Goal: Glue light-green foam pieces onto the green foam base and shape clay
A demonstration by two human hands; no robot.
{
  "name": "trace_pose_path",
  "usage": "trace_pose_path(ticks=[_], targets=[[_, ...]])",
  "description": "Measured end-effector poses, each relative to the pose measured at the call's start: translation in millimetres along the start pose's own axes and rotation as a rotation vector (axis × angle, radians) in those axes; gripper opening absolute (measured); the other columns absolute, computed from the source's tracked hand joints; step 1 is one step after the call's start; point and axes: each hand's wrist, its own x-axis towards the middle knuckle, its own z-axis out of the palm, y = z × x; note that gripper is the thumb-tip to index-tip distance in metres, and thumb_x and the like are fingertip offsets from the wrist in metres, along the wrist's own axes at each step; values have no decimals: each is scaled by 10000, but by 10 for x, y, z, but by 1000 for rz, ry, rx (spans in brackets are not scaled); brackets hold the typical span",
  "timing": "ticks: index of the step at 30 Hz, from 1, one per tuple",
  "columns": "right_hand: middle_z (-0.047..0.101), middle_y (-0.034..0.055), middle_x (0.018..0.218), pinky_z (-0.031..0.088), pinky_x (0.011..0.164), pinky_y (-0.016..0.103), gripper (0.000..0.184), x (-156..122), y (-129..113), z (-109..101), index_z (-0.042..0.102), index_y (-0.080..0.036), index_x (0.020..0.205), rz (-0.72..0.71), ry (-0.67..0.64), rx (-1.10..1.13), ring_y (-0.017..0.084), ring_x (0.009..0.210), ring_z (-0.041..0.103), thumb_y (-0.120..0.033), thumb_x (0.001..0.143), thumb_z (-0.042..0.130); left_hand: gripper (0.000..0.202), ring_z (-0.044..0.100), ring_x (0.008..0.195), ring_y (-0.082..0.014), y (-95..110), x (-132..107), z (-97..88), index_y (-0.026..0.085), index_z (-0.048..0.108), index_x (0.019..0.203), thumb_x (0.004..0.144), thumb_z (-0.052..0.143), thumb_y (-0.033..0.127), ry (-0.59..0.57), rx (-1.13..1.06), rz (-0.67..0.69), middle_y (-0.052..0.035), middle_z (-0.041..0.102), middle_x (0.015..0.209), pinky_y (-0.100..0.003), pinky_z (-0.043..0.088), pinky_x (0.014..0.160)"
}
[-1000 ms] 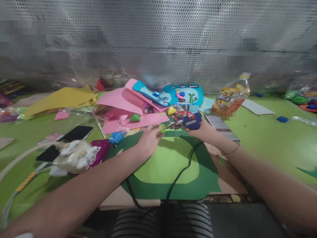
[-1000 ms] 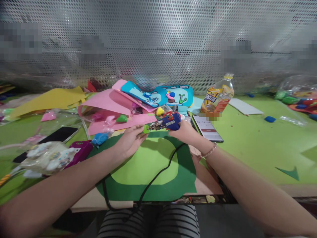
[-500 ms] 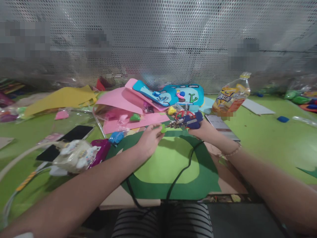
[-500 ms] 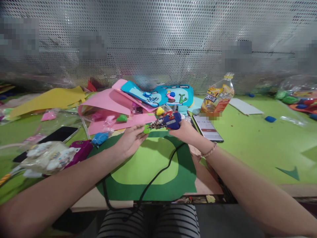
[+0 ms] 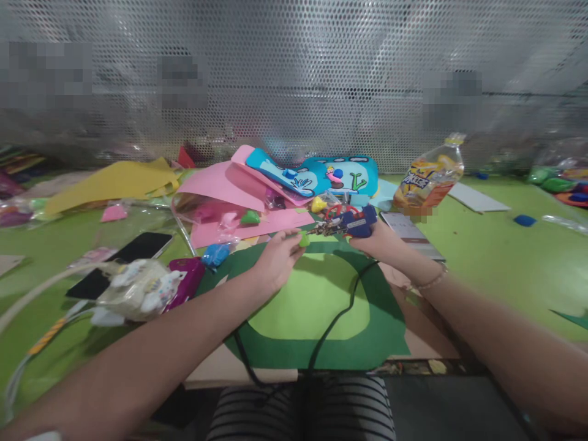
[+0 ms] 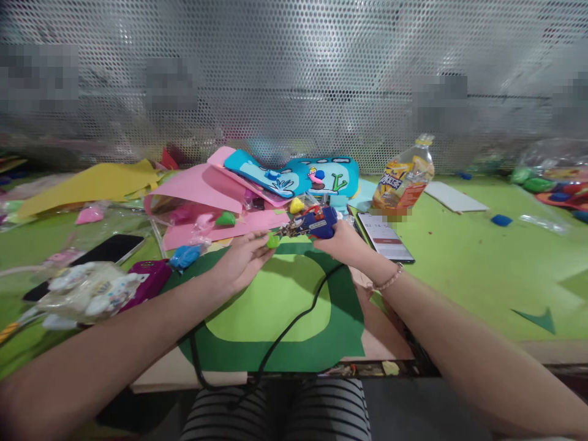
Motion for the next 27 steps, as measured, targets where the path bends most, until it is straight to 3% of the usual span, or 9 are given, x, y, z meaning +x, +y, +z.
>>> trace_pose_path(ticks=[10,27], targets=[[441,-48,465,294,382,213,118,-7,-39,-14,480,-186,617,-51,9,-12,87,419,385,-267,608,566,91,585,725,-101,-3,9,-10,142,578,782,775,540,60,-16,17,-23,-42,614,812,-265,464,801],[454,-44,441,308,362,206,124,-17,-58,-31,485,-183,602,-41,9,-50,90,400,408,-271,621,569,123,610,749,-108,1,14,-14,145,581,813,784,490,68,-18,-6,-51,-44,647,827,-276,468,847]])
